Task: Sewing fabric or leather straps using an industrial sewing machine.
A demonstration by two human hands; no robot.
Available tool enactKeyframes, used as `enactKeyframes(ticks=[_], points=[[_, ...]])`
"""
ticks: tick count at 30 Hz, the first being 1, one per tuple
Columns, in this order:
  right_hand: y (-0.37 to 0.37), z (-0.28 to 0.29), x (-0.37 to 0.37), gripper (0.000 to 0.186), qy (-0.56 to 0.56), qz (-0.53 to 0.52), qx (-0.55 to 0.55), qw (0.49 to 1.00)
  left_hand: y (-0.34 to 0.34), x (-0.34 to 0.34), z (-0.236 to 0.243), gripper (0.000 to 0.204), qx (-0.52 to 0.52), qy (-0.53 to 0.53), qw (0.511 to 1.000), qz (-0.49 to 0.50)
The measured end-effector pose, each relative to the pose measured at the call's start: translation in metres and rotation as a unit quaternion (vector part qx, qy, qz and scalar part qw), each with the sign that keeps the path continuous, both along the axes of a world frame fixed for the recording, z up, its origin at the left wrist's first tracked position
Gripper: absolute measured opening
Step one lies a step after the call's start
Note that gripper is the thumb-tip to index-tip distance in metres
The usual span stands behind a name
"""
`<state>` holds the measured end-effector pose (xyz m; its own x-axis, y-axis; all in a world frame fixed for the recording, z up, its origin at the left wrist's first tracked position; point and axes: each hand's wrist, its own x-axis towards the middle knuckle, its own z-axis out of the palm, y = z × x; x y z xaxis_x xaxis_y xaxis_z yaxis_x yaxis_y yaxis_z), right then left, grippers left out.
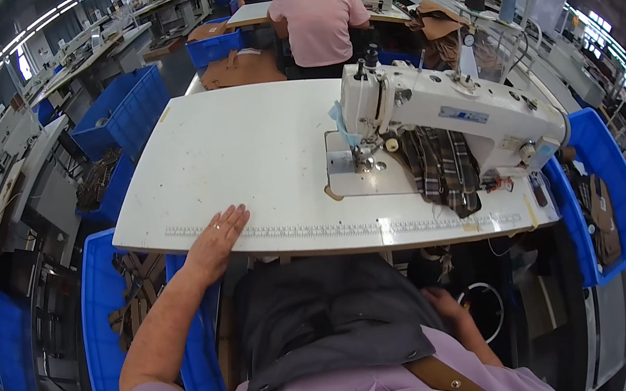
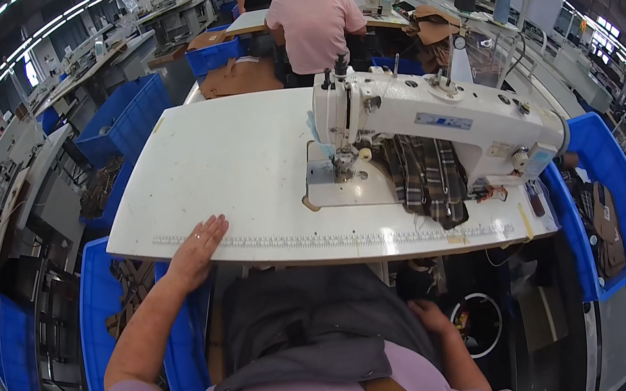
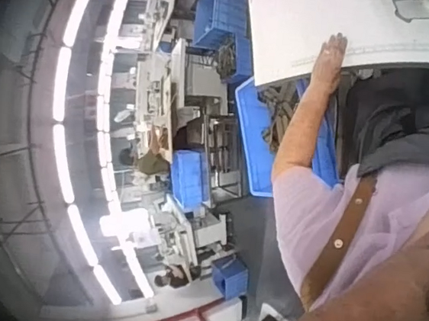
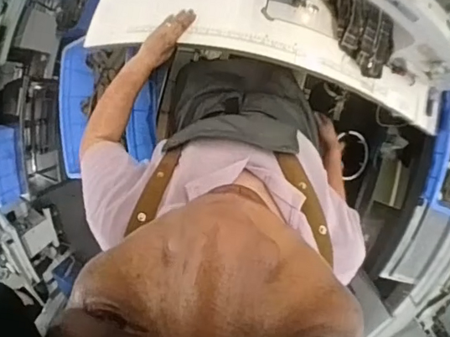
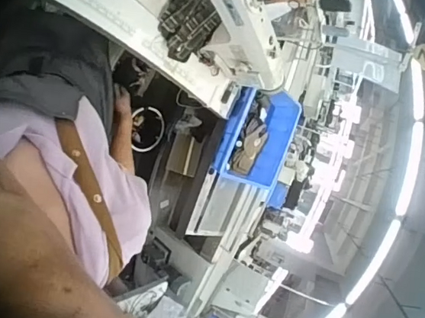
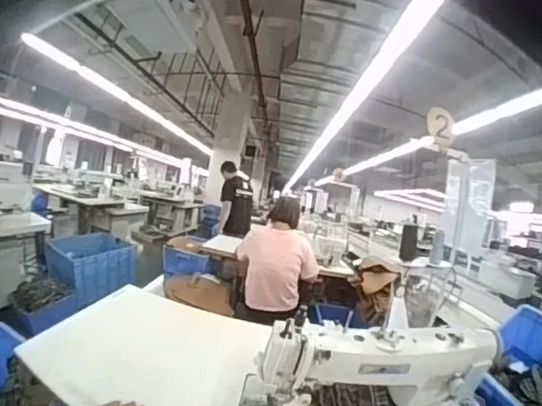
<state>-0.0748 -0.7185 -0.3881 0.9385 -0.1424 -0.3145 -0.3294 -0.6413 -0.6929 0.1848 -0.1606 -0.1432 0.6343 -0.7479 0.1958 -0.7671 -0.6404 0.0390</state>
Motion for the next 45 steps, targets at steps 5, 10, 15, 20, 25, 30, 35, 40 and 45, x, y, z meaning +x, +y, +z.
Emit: enactKeyframes(ticks=[5,10,15,20,25,30,35,40,45], points=[[0.015,0.162,0.006,0.042,-0.056,-0.014,0.236,0.970,-0.001,0.000,-0.015,0.083,-0.036,-0.032,0.999,-0.004],[0.046,0.268,0.037,0.034,-0.226,-0.004,0.103,0.969,-0.011,-0.007,-0.007,0.086,-0.056,-0.042,0.997,0.016],[0.047,0.297,0.081,0.024,-0.349,-0.049,-0.110,0.930,-0.002,-0.012,-0.007,0.094,-0.052,-0.037,0.998,0.023],[0.021,0.297,0.114,0.027,-0.371,-0.076,-0.173,0.909,-0.009,-0.009,-0.008,0.095,-0.042,-0.051,0.997,0.037],[0.006,0.295,0.140,0.043,-0.398,-0.045,-0.313,0.861,-0.011,-0.010,-0.006,0.091,-0.022,-0.039,0.998,0.042],[-0.005,0.298,0.142,0.053,-0.340,-0.040,-0.325,0.882,-0.011,-0.012,-0.009,0.081,-0.002,-0.026,0.998,0.056],[-0.004,0.296,0.141,0.042,-0.368,-0.038,-0.311,0.875,-0.013,-0.012,-0.008,0.082,-0.002,-0.032,0.998,0.056],[-0.008,0.291,0.143,0.019,-0.408,-0.042,-0.297,0.862,-0.014,-0.015,-0.007,0.085,-0.003,-0.035,0.997,0.075],[-0.013,0.302,0.139,0.017,-0.495,-0.038,-0.350,0.795,-0.052,-0.043,0.018,0.086,-0.026,0.039,0.991,0.122]])
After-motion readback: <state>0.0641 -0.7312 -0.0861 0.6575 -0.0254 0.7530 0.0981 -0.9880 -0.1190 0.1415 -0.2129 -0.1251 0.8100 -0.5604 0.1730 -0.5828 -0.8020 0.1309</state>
